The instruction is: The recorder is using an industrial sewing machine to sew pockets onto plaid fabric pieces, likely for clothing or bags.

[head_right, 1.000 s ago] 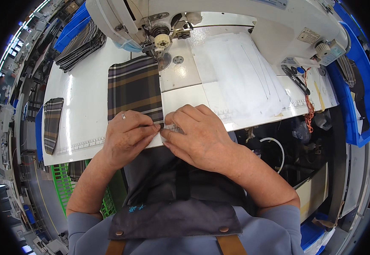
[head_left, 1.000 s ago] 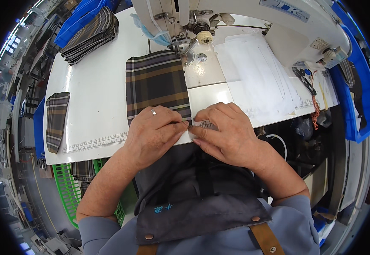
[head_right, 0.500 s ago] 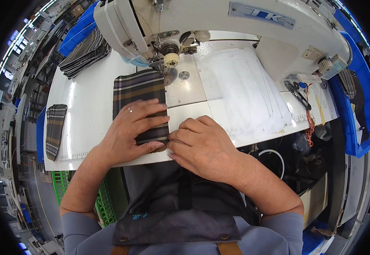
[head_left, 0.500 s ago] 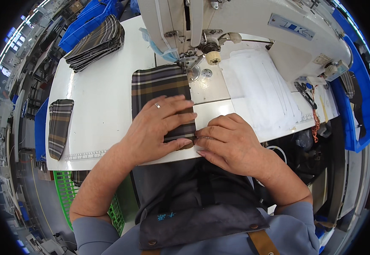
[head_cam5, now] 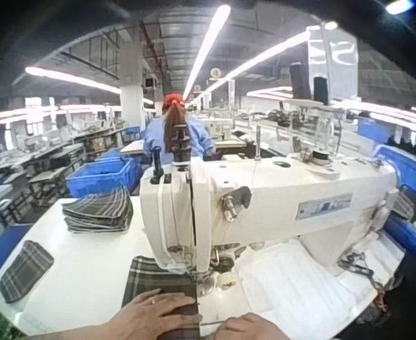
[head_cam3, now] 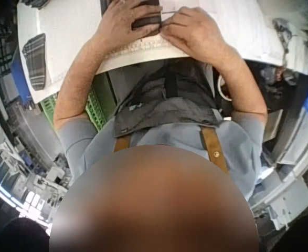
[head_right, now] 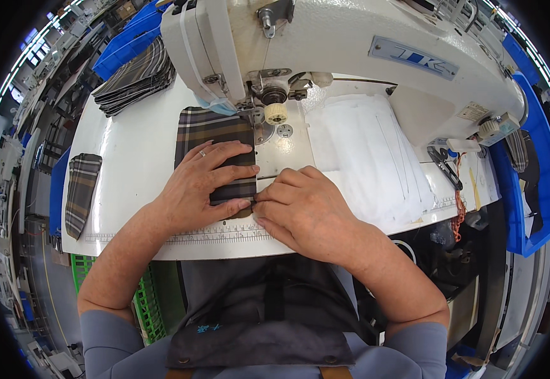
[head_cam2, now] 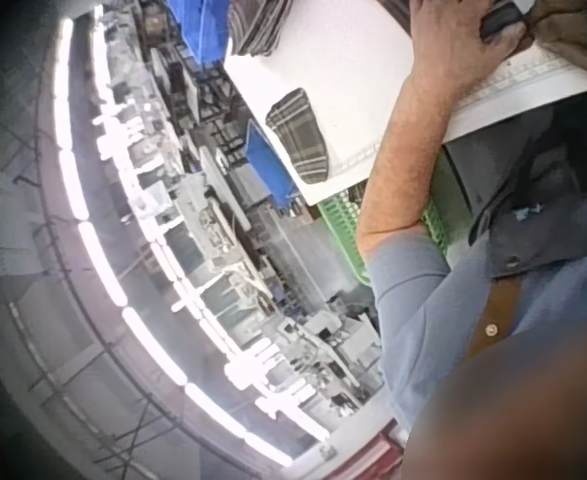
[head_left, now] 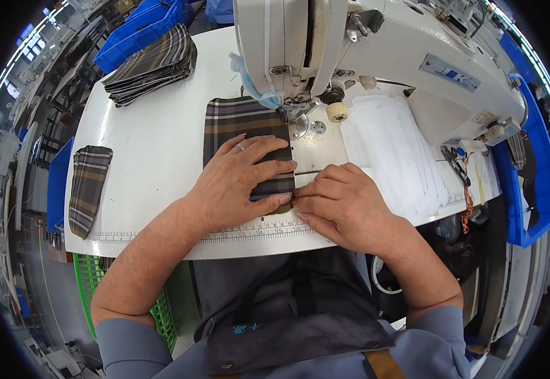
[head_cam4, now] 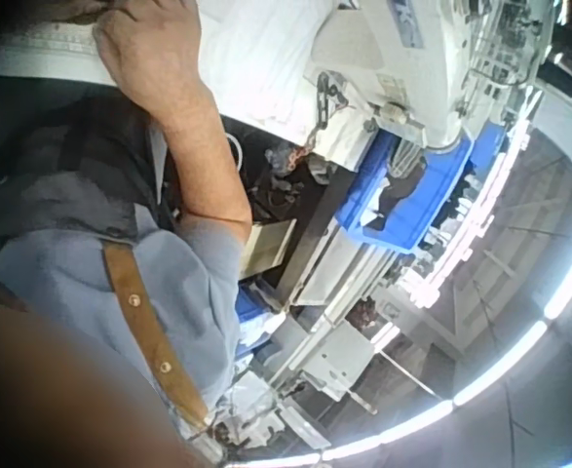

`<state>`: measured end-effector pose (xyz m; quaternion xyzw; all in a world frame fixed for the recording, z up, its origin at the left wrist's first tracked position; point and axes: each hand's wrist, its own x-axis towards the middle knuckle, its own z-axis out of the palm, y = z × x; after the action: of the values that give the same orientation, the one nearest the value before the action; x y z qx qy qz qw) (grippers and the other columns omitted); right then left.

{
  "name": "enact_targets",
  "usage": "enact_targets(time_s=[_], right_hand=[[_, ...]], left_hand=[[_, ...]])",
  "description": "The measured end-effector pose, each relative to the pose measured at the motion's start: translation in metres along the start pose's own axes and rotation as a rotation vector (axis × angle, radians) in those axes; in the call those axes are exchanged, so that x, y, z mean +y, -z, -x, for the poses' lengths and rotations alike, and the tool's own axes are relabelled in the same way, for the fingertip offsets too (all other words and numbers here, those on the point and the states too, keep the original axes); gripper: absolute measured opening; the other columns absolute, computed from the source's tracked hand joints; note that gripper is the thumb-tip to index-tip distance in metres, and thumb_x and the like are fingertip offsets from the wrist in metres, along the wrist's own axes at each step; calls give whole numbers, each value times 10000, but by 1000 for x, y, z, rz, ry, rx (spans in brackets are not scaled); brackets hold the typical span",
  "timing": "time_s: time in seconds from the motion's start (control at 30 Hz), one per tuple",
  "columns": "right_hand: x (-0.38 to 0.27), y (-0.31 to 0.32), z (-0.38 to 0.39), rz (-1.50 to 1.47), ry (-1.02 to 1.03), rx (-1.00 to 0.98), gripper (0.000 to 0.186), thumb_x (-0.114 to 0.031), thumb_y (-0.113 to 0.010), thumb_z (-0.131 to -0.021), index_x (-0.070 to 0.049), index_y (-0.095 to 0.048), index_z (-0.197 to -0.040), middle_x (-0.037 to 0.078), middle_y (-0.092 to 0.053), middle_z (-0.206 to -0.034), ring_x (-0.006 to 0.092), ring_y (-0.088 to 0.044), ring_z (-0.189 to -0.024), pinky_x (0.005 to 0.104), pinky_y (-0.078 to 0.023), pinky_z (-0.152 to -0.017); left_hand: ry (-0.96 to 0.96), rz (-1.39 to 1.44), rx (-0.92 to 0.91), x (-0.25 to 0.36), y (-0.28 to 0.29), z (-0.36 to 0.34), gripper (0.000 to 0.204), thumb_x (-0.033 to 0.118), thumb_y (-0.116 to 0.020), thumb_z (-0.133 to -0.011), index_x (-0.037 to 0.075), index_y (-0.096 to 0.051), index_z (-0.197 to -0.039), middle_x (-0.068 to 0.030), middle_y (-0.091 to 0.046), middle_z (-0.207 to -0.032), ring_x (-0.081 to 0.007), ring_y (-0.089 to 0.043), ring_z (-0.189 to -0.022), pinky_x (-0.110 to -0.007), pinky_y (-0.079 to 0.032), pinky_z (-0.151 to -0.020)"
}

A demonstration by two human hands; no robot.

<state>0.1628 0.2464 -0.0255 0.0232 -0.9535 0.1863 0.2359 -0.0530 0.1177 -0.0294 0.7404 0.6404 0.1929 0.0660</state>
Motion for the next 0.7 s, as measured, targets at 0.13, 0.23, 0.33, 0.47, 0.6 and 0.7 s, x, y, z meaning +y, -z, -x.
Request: enact_targets(time_s=[0.13, 0.23, 0.33, 0.47, 0.6, 0.7], right_hand=[[8, 2, -6, 40, 16, -24, 128, -179, -772, -824, -101, -720, -912, -6, -696, -942, 200, -614, -904, 359, -473, -780], [16, 3, -12, 47, 10, -22, 121, -175, -770, -822, -104, -723, -908, -2, -689, -920, 206, -615, -897, 362, -476, -775], [23, 2, -16, 59, 14, -28, 117, -171, -771, -815, -105, -727, -901, 4, -688, -899, 212, -619, -892, 366, -480, -769], [35, 0, -24, 68, 25, -18, 112, -169, -770, -809, -99, -731, -887, 11, -691, -861, 222, -627, -893, 380, -490, -759], [46, -2, -30, 74, 30, -15, 103, -164, -764, -812, -92, -736, -881, 18, -694, -854, 232, -631, -882, 393, -499, -756], [52, -2, -36, 76, 23, -22, 106, -163, -753, -824, -86, -744, -896, 28, -702, -866, 246, -638, -873, 402, -508, -763]], left_hand=[[14, 30, -1, 0, 2, -2, 498, 313, -785, -833, 141, -688, -1291, -104, -557, -1454, -312, -501, -1384, -540, -345, -1182], [-24, 137, 68, -4, -1, -4, 391, 227, -805, -825, 101, -746, -1191, -97, -646, -1350, -302, -573, -1313, -483, -424, -1135], [-32, 254, 102, -8, -2, -6, 273, 142, -816, -808, 68, -787, -1069, -86, -711, -1237, -290, -642, -1222, -418, -509, -1050], [-57, 260, 140, -15, -2, -12, 224, 107, -817, -802, 50, -796, -1018, -85, -728, -1190, -282, -671, -1173, -393, -551, -986], [-93, 231, 160, -24, -3, -20, 227, 111, -812, -810, 50, -793, -1028, -88, -723, -1196, -280, -676, -1146, -401, -555, -958], [-108, 201, 186, -32, -4, -26, 218, 108, -804, -818, 49, -792, -1028, -88, -725, -1182, -278, -682, -1115, -398, -559, -933]])
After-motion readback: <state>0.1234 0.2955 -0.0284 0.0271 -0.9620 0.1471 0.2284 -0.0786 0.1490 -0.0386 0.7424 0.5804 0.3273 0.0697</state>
